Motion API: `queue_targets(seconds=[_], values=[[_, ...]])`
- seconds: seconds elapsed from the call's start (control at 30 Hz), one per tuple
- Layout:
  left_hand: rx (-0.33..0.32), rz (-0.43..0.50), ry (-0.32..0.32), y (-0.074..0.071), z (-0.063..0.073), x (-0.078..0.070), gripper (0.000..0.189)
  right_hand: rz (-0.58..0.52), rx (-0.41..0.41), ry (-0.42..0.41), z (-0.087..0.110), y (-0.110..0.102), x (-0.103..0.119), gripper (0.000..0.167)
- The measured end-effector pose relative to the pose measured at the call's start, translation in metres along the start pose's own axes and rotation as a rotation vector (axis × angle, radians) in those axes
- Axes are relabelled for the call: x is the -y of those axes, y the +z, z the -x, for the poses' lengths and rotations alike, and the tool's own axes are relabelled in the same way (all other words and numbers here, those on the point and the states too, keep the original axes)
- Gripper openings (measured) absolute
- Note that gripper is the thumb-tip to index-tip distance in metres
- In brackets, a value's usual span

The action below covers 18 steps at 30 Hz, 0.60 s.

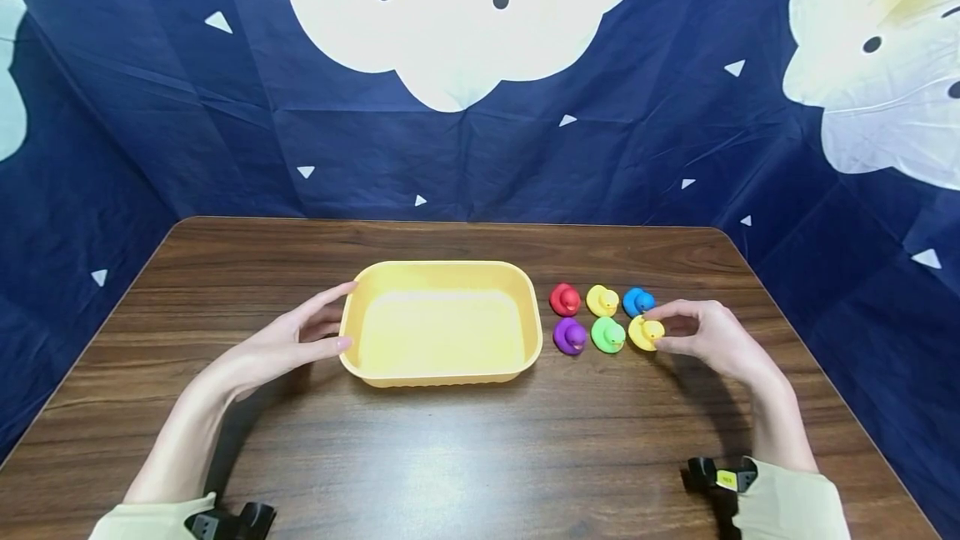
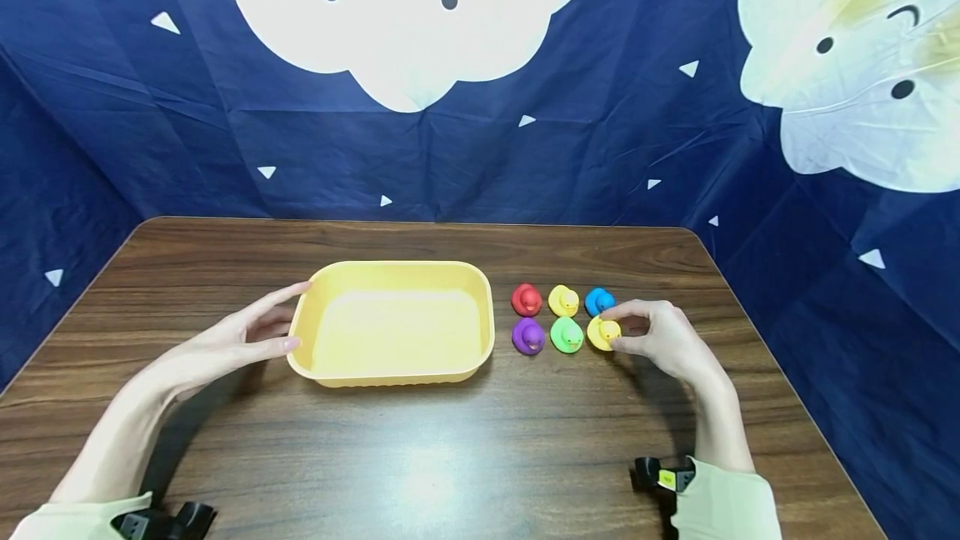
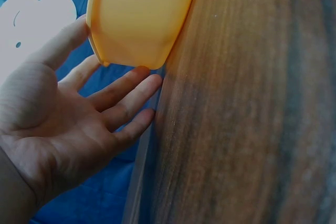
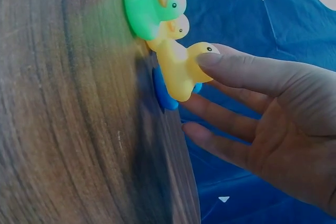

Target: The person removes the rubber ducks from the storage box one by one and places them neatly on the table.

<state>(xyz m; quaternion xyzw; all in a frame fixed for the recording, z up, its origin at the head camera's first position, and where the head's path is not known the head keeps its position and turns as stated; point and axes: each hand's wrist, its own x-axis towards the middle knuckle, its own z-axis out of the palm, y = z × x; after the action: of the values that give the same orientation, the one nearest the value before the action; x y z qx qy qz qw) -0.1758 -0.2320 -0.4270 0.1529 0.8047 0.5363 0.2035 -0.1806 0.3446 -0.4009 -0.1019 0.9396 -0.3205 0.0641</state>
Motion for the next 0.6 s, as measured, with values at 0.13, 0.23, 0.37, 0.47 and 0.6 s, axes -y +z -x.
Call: queue_targets(seconds=[0.13,0.23,0.37,0.47,0.6], values=[[-0.001,0.004,-0.004,0.0001,-0.0002,0.0005,0.078,0.015,0.001,0.011,-0.0012,0.002,-0.0001,0.036],[0.0,0.001,-0.002,0.0006,-0.0006,0.0003,0.079,0.035,0.001,0.013,-0.0021,0.0029,-0.0011,0.035],[0.001,-0.002,0.008,0.0005,0.0001,-0.0006,0.079,0.052,0.005,0.008,-0.0036,0.004,-0.0028,0.033],[0.001,0.005,0.008,0.0005,0.0007,-0.001,0.078,0.052,0.008,0.005,-0.0044,0.0047,-0.0045,0.033],[0.002,0.013,0.008,0.0002,0.0007,-0.001,0.079,0.054,0.008,0.005,-0.0052,0.0053,-0.0069,0.033]])
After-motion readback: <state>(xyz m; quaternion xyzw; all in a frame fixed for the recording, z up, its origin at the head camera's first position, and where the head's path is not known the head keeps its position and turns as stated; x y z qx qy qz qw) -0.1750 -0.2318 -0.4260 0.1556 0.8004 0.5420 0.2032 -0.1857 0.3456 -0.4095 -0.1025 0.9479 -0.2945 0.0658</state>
